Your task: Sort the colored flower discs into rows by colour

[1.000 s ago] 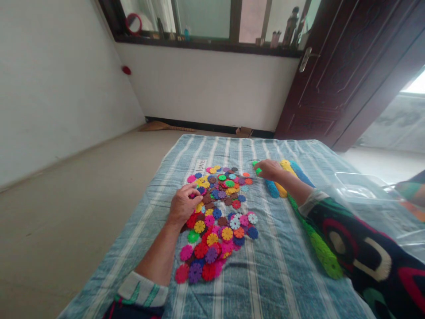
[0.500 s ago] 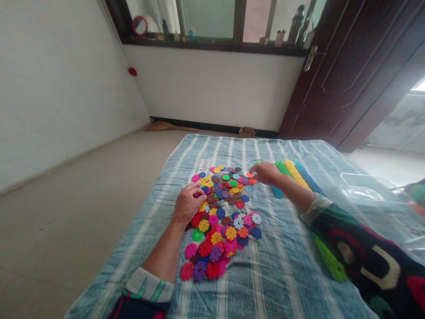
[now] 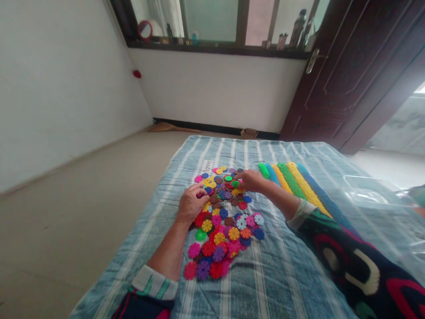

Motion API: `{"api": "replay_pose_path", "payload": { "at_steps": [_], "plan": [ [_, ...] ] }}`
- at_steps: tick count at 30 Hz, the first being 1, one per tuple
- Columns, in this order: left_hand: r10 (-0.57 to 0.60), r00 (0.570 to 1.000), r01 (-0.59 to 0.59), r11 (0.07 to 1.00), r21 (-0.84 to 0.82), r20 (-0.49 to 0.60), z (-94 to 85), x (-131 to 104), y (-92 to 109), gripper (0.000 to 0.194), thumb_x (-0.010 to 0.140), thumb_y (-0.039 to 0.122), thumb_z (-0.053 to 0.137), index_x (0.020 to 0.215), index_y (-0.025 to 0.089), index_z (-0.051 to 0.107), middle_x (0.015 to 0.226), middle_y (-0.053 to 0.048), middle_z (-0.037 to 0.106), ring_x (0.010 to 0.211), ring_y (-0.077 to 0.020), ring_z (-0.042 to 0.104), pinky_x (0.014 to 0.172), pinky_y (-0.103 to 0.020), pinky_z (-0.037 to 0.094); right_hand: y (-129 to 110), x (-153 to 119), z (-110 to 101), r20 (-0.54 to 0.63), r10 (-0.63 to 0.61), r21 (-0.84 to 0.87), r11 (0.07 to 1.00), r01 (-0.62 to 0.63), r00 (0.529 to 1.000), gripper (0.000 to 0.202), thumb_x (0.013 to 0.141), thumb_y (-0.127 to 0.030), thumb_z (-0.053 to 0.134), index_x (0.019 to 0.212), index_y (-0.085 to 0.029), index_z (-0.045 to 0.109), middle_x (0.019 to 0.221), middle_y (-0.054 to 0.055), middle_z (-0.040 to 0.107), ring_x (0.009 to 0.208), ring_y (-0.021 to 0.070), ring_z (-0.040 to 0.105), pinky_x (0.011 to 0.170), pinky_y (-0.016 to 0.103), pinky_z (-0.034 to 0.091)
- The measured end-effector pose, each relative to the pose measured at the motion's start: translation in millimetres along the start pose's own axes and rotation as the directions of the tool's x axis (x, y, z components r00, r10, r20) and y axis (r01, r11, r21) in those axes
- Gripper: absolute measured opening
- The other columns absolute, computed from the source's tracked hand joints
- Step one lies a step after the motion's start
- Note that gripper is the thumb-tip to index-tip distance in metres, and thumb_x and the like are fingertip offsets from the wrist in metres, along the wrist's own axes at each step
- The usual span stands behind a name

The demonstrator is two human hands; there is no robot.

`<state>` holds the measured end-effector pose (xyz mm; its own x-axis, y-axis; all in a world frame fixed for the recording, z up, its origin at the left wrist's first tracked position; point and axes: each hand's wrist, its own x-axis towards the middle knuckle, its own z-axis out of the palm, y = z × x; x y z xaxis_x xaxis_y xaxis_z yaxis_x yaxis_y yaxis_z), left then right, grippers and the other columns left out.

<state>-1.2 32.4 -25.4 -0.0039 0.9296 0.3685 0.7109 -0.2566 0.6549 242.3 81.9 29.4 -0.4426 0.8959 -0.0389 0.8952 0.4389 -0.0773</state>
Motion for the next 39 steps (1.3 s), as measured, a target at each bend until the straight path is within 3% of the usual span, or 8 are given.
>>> {"api": "replay_pose_path", "payload": {
  "at_steps": [13, 29, 33, 39],
  "plan": [
    [-0.011, 1.000, 0.011, 1.000, -0.006, -0.002, 1.7, 0.8, -1.6, 0.007, 0.066, 0.024, 0.061, 0.064, 0.019, 0.066, 0.112, -0.008, 0.066, 0.106, -0.0216, 0.059, 0.100, -0.035, 0.042, -5.8, 1.2, 1.7, -0.029, 0.001, 0.019, 1.000, -0.001, 1.000, 0.033, 0.077, -0.026, 0.057, 0.107, -0.027, 0.068, 0.104, 0.004, 0.069, 0.093, 0.0225, 0.063, 0.068, 0.025, 0.042],
    [0.004, 1.000, -0.004, 1.000, 0.026, 0.000, -0.5, 1.6, 0.3, 0.008, 0.065, 0.024, 0.061, 0.064, 0.019, 0.067, 0.111, -0.006, 0.067, 0.104, -0.0209, 0.061, 0.099, -0.033, 0.044, -0.5, 0.4, -2.7, -0.045, 0.002, 0.114, 0.993, 0.003, 0.999, 0.023, 0.078, -0.028, 0.055, 0.089, -0.022, 0.074, 0.085, 0.002, 0.070, 0.073, 0.0137, 0.059, 0.056, 0.021, 0.032],
    [-0.004, 1.000, 0.004, 1.000, 0.017, 0.007, -1.6, 2.4, 0.6, 0.008, 0.065, 0.025, 0.060, 0.064, 0.020, 0.067, 0.111, -0.006, 0.067, 0.105, -0.0215, 0.060, 0.099, -0.033, 0.043, 17.7, -3.2, -14.5, -0.046, 0.071, 0.118, 0.991, -0.065, 0.996, 0.026, 0.082, -0.025, 0.049, 0.082, -0.019, 0.074, 0.073, 0.002, 0.069, 0.064, 0.0117, 0.057, 0.053, 0.020, 0.031],
    [-0.005, 1.000, 0.005, 1.000, -0.002, 0.003, -1.5, 3.0, 0.1, 0.009, 0.065, 0.027, 0.060, 0.064, 0.021, 0.066, 0.110, -0.005, 0.067, 0.105, -0.0216, 0.060, 0.100, -0.034, 0.042, 71.8, -12.8, -31.2, -0.046, 0.252, 0.094, 0.964, -0.247, 0.967, 0.024, 0.078, -0.023, 0.053, 0.085, -0.016, 0.075, 0.061, 0.003, 0.067, 0.063, 0.0141, 0.060, 0.056, 0.020, 0.036]
  ]
}}
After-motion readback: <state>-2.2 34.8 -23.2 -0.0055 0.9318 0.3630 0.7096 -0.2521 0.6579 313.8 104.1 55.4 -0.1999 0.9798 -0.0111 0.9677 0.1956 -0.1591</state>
